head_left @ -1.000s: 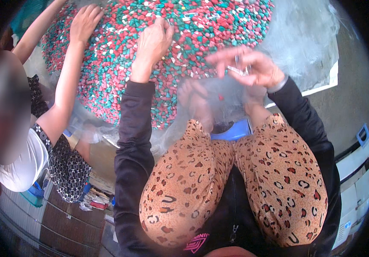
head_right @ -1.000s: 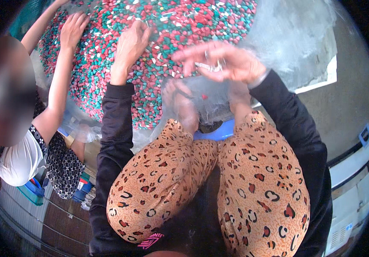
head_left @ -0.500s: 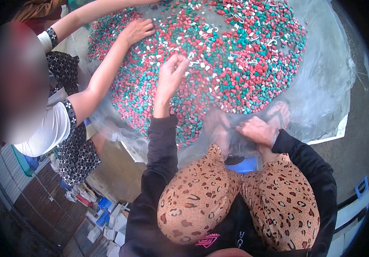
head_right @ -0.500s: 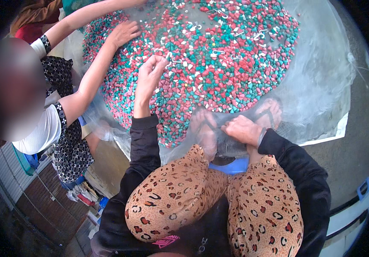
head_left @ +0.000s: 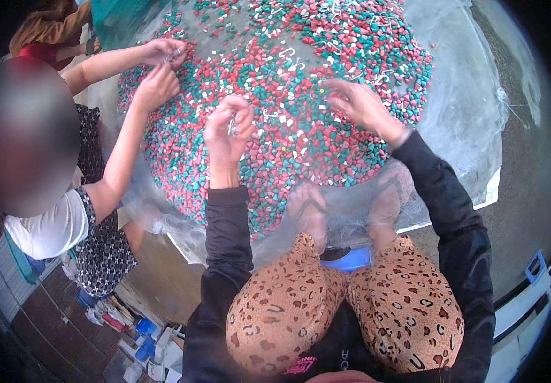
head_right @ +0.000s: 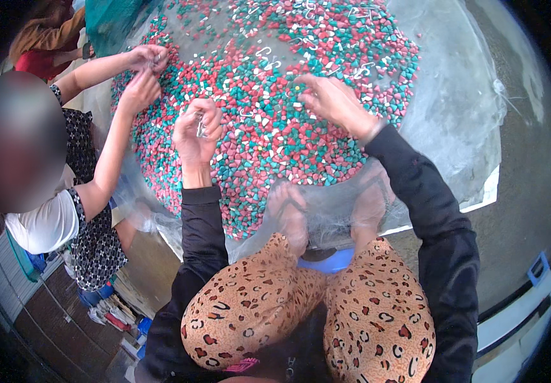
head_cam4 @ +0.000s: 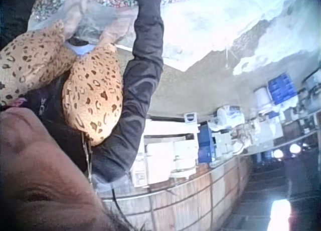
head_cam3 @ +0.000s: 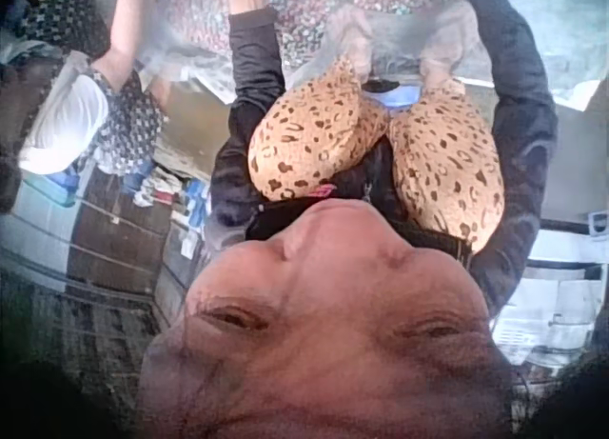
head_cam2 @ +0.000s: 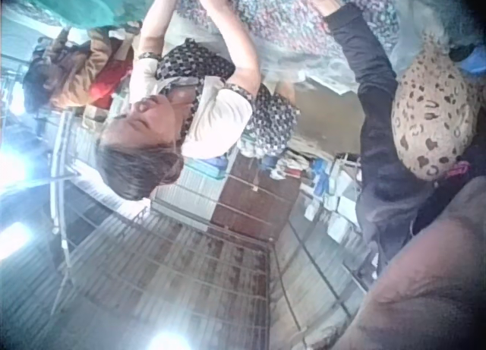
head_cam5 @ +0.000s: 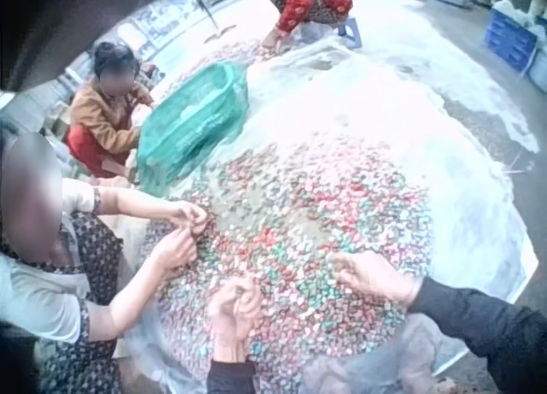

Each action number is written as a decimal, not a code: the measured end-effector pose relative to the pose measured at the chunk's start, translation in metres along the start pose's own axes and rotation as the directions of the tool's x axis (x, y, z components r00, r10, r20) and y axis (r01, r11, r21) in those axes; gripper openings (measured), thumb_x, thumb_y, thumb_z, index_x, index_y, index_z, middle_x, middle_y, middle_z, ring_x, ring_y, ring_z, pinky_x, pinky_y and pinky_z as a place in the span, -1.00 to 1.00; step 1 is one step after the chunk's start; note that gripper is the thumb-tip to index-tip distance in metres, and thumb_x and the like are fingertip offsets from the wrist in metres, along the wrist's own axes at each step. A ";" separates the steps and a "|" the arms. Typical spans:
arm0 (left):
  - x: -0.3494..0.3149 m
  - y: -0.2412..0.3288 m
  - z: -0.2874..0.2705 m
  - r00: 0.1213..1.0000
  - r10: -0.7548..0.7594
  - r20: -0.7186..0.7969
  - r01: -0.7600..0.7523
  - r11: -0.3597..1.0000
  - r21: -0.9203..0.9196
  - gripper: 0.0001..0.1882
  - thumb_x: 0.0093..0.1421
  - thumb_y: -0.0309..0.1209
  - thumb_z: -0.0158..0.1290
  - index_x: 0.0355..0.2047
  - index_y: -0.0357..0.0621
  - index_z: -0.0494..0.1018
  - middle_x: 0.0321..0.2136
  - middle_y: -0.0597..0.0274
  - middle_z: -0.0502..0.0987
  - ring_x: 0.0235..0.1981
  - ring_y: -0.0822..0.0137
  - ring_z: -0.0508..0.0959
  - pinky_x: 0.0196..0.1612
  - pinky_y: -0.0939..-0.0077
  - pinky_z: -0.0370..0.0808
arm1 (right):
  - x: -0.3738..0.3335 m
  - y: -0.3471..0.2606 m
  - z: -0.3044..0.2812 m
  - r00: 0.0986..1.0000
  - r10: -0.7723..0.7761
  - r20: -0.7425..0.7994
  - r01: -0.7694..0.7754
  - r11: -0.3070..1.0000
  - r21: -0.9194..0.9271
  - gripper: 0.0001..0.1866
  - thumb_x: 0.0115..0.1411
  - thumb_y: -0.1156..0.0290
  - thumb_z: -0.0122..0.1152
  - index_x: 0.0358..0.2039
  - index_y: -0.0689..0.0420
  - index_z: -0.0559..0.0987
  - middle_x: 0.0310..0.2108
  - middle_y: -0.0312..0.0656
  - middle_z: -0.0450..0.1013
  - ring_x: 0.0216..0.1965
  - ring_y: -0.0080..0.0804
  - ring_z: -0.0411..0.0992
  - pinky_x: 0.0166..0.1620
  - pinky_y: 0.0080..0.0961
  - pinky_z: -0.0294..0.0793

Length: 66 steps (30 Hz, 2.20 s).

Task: The person sits on a low stool and sorts small red, green, and white plastic pieces by hand from a large pile on a plastic sheet. They pick up individual pieces and place them into nearby green baskets while another person works alongside.

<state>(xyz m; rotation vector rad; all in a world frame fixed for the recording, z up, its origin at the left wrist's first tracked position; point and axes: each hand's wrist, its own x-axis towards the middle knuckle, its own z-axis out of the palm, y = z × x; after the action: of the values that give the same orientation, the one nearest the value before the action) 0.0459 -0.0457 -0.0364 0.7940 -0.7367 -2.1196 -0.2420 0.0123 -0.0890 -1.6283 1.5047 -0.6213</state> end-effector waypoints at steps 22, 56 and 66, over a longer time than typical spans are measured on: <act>0.009 0.013 0.037 0.992 -0.044 0.118 0.032 0.995 0.100 -0.78 0.17 -0.31 0.06 -0.40 -0.22 0.34 -0.55 0.32 0.27 -0.60 0.60 0.23 -0.61 0.78 0.13 | 0.008 0.030 -0.009 0.971 0.232 -0.057 -0.194 0.904 0.380 -0.67 0.11 0.37 0.20 -0.12 0.22 0.58 -0.32 -0.07 0.58 -0.27 -0.32 0.56 -0.17 -0.38 0.52; 0.093 -0.011 0.024 0.993 0.089 -0.079 0.090 -0.133 0.987 -0.66 0.02 -0.13 0.25 -0.41 -0.19 0.61 -0.62 0.08 0.58 -0.47 0.10 0.62 -0.37 0.26 0.48 | -0.028 -0.012 -0.068 0.981 0.024 0.192 -0.194 0.112 0.975 -0.87 0.17 0.35 0.05 -0.30 0.09 0.37 -0.41 -0.34 0.33 -0.56 -0.71 0.23 -0.67 -0.81 0.08; 0.164 -0.063 0.001 1.000 -0.027 0.004 -0.018 -0.536 0.844 -0.63 -0.03 -0.15 0.25 -0.37 -0.21 0.58 -0.43 -0.04 0.60 -0.37 0.00 0.63 -0.32 0.12 0.55 | 0.037 0.010 -0.040 0.984 0.020 0.180 -0.041 0.993 0.114 -0.75 0.21 0.30 0.19 -0.13 0.12 0.55 -0.57 -0.28 0.43 -0.56 -0.48 0.37 -0.50 -0.51 0.29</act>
<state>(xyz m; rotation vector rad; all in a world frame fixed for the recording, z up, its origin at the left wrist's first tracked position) -0.0699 -0.1398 -0.1291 1.5636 -2.9096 -0.5112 -0.2738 -0.0323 -0.0820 -1.5262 1.3355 -0.5225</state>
